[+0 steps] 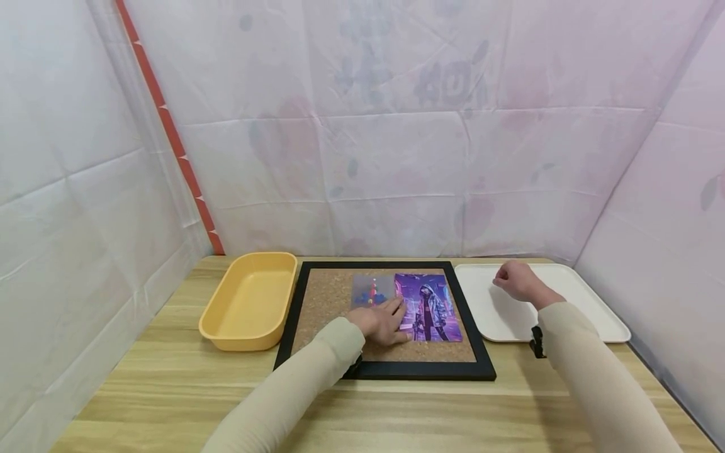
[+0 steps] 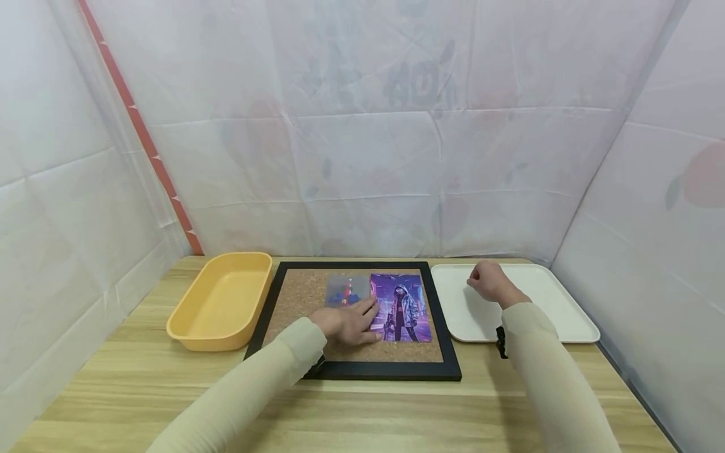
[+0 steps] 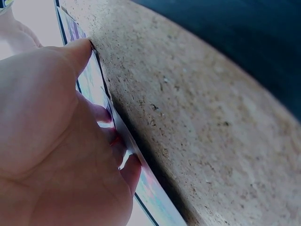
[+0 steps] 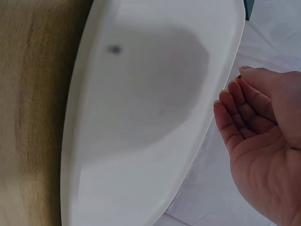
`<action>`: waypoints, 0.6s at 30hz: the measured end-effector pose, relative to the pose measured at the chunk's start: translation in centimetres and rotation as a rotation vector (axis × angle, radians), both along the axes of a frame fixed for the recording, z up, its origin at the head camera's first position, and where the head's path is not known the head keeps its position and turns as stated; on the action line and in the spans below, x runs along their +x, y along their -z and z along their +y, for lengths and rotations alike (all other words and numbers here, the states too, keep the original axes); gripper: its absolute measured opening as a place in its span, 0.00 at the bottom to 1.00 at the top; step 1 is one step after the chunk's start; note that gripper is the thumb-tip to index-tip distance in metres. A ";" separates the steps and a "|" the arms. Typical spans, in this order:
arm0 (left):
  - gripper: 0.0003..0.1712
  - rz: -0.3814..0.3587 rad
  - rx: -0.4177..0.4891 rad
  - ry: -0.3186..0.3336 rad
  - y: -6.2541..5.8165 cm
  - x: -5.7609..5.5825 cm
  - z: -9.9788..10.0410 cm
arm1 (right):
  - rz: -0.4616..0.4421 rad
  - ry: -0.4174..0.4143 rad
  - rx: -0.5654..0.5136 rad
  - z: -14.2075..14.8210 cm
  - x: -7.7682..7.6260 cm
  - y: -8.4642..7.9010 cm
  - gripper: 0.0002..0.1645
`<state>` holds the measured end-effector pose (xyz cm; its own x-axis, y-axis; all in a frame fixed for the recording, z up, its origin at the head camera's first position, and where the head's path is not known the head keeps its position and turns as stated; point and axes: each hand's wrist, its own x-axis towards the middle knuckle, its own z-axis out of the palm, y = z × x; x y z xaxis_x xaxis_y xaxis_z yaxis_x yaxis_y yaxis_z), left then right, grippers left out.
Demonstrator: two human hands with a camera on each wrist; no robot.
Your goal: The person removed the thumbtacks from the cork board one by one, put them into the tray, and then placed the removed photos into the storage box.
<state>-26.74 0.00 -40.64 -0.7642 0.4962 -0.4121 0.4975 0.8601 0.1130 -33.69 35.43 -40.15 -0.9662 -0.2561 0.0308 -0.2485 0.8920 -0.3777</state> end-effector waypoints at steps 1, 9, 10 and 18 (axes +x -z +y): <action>0.46 0.001 0.000 0.001 0.0 0.0 0.0 | -0.003 0.008 0.001 0.0 0.1 0.0 0.12; 0.45 0.007 -0.008 0.016 0.2 0.0 0.0 | -0.021 0.042 0.014 0.4 0.2 0.4 0.12; 0.45 0.007 -0.008 0.016 0.2 0.0 0.1 | -0.023 0.045 0.015 0.4 0.1 0.5 0.12; 0.45 0.025 -0.013 0.022 0.2 -0.1 0.0 | -0.080 0.106 0.005 0.9 -0.4 0.7 0.14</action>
